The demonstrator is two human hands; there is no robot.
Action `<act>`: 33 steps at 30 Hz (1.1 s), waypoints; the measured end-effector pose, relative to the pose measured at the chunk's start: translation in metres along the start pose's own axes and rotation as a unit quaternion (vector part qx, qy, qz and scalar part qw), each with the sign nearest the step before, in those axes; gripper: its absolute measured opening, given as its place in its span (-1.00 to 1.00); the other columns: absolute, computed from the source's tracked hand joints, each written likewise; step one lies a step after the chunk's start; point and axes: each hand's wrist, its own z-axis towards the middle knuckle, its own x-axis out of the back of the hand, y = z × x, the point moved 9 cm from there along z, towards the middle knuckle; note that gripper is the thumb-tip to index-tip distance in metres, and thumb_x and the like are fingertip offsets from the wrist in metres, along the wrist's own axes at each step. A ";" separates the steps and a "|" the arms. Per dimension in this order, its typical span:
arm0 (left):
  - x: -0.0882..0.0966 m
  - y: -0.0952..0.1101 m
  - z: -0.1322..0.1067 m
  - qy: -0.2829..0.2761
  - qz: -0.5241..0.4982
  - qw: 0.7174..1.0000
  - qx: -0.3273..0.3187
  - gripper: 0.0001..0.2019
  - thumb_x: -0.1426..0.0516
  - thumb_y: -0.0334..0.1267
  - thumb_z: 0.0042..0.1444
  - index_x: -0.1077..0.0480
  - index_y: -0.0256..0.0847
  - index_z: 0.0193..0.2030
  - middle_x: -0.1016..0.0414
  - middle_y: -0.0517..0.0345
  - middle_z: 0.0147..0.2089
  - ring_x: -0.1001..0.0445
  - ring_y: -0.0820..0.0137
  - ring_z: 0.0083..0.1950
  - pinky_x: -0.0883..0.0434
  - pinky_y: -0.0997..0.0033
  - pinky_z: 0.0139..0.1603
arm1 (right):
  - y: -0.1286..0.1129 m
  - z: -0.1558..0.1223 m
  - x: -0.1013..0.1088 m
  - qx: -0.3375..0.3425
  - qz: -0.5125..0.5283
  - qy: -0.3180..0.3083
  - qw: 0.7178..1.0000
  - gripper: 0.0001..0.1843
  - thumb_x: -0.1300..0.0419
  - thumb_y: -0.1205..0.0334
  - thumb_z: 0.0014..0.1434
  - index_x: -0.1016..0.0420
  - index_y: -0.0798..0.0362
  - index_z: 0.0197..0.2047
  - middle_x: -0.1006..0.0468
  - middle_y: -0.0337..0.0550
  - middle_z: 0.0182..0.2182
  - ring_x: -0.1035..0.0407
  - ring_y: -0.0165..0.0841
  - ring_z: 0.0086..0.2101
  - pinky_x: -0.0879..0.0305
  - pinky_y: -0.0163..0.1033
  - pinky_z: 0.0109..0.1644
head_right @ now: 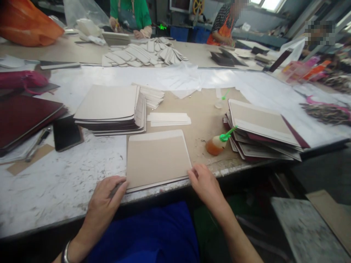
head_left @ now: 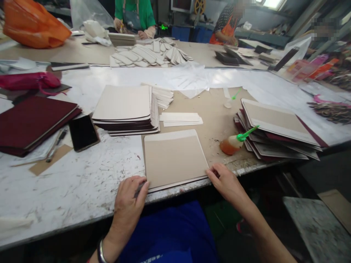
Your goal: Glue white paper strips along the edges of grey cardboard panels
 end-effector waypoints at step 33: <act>0.000 -0.001 -0.002 0.011 0.005 1.000 0.009 -0.91 -0.08 -0.33 0.11 -0.32 -0.19 -0.22 -0.38 0.09 -0.26 -0.32 0.31 -0.17 -0.32 0.23 -0.11 | 0.014 0.007 -0.015 0.006 -0.025 -0.029 0.999 -0.67 0.08 -0.01 0.12 -0.13 -0.02 -0.57 -0.25 -0.25 -0.60 -0.20 -0.34 -0.53 -0.08 -0.27 -0.42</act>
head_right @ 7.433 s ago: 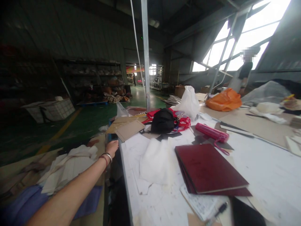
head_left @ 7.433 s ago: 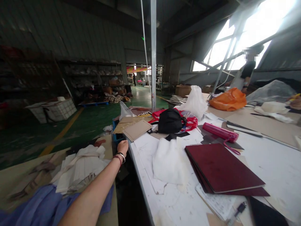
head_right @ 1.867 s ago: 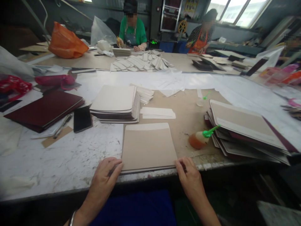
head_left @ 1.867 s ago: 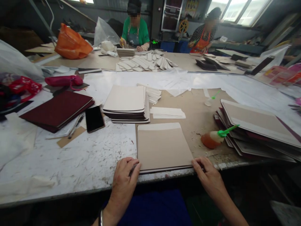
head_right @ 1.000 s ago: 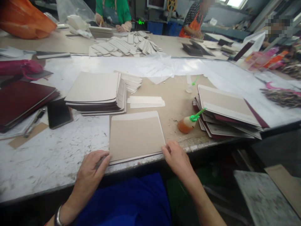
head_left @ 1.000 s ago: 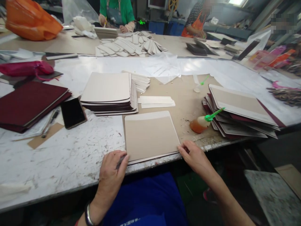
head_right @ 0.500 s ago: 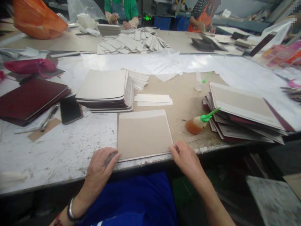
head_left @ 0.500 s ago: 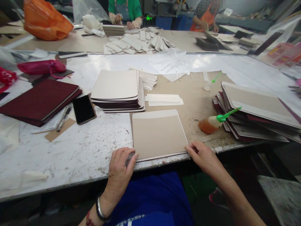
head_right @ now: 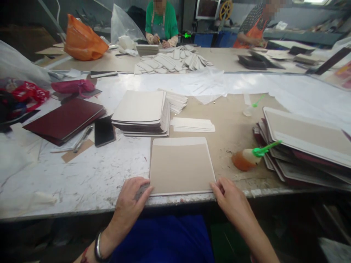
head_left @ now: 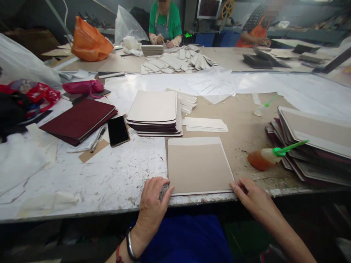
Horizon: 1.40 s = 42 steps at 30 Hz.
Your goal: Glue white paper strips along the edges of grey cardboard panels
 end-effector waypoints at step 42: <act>-0.008 0.005 0.002 -0.042 0.049 0.996 -0.063 -0.72 -0.05 -0.28 0.14 -0.34 -0.21 0.00 -0.31 0.05 -0.24 -0.27 0.29 -0.21 -0.29 0.26 -0.18 | -0.007 -0.004 0.005 -0.032 0.009 -0.003 0.999 -0.76 0.08 0.10 0.11 -0.09 -0.02 -0.54 -0.26 -0.22 -0.54 -0.22 -0.32 -0.47 -0.08 -0.26 -0.38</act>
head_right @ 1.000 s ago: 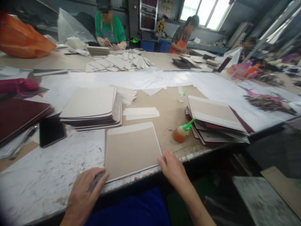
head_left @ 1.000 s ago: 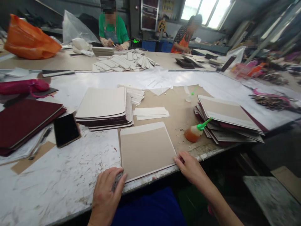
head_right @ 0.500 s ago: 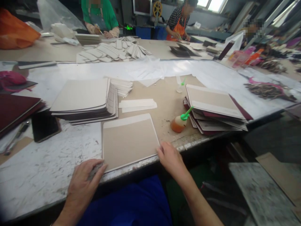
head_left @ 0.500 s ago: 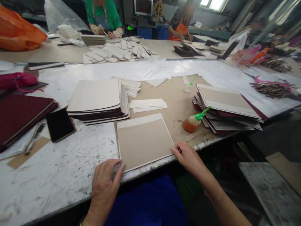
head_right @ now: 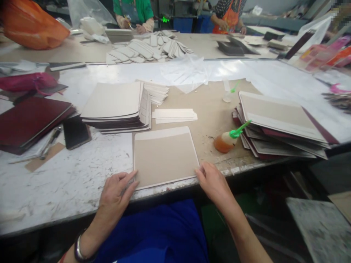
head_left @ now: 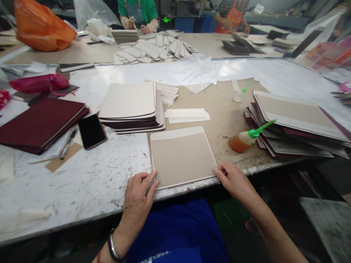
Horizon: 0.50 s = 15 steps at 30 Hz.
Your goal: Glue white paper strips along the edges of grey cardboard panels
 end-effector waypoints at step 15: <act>0.000 -0.001 0.000 -0.009 -0.003 1.000 -0.021 -0.70 -0.06 -0.30 0.14 -0.31 -0.17 0.04 -0.34 0.05 -0.22 -0.30 0.32 -0.19 -0.34 0.28 -0.17 | 0.004 0.002 -0.002 0.014 0.022 0.024 0.999 -0.71 0.10 0.01 0.09 -0.08 -0.04 -0.58 -0.25 -0.21 -0.58 -0.20 -0.30 -0.51 -0.09 -0.23 -0.41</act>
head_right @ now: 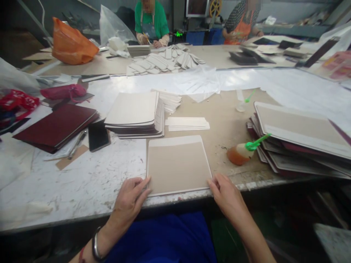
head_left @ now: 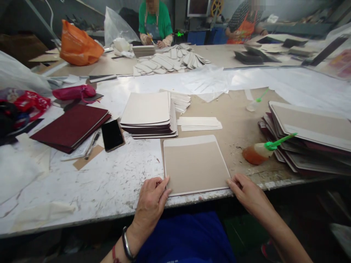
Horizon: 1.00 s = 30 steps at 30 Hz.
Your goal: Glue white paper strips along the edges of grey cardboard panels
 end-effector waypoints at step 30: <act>-0.006 0.012 0.001 0.008 0.036 0.988 -0.152 -0.64 -0.01 -0.27 0.18 -0.20 -0.31 0.11 -0.34 -0.19 0.06 -0.33 0.16 0.05 -0.27 0.12 0.02 | -0.004 -0.004 0.005 -0.040 0.019 -0.022 0.999 -0.79 0.00 0.29 0.13 -0.12 0.02 -0.53 -0.25 -0.25 -0.51 -0.20 -0.36 -0.41 -0.06 -0.32 -0.32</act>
